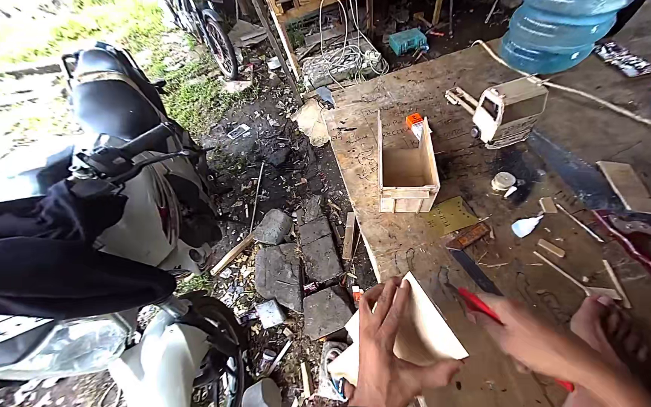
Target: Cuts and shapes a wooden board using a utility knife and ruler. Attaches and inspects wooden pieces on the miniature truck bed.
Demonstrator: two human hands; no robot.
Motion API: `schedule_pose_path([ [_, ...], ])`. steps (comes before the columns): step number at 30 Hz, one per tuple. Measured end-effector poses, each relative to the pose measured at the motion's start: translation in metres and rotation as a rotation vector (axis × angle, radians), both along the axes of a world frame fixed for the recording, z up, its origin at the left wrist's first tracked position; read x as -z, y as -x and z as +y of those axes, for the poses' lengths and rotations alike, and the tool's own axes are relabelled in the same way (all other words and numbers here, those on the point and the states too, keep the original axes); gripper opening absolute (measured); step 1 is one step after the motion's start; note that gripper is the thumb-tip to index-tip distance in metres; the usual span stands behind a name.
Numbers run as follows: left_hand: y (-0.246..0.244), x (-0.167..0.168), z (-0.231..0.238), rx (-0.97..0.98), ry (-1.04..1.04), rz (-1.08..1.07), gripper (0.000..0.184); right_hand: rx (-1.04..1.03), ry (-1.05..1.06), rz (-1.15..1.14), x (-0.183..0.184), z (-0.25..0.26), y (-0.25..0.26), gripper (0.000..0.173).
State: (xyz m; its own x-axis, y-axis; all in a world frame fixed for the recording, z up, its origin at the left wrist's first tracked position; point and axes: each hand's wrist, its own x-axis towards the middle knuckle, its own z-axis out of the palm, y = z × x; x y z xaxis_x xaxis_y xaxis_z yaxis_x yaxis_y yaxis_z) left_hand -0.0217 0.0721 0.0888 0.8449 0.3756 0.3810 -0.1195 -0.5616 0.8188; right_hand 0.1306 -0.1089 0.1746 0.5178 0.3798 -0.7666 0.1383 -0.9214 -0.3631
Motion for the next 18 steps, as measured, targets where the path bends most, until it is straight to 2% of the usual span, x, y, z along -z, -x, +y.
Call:
schedule_pose_path([
  [2,0.007,-0.028,0.005,0.014,0.039,-0.066,0.100,0.203,-0.272,0.083,-0.001,0.001,-0.005,0.029],
  [4,0.010,-0.050,0.006,0.012,0.044,-0.122,0.096,0.332,-0.423,0.130,-0.008,0.004,-0.012,0.023],
  [8,0.012,-0.074,0.008,0.021,0.008,-0.244,0.092,0.294,-0.519,0.015,-0.027,0.021,-0.039,0.022],
  [11,0.013,-0.088,0.007,0.063,0.008,-0.319,0.084,0.152,-0.503,-0.142,-0.067,0.047,-0.070,0.023],
  [14,0.015,-0.105,0.004,0.088,-0.034,-0.316,0.075,-0.118,-0.449,-0.324,-0.113,0.072,-0.104,0.022],
  [18,0.010,-0.113,-0.003,0.097,-0.105,-0.188,0.070,-0.571,-0.145,-0.459,-0.168,0.058,-0.134,0.016],
])
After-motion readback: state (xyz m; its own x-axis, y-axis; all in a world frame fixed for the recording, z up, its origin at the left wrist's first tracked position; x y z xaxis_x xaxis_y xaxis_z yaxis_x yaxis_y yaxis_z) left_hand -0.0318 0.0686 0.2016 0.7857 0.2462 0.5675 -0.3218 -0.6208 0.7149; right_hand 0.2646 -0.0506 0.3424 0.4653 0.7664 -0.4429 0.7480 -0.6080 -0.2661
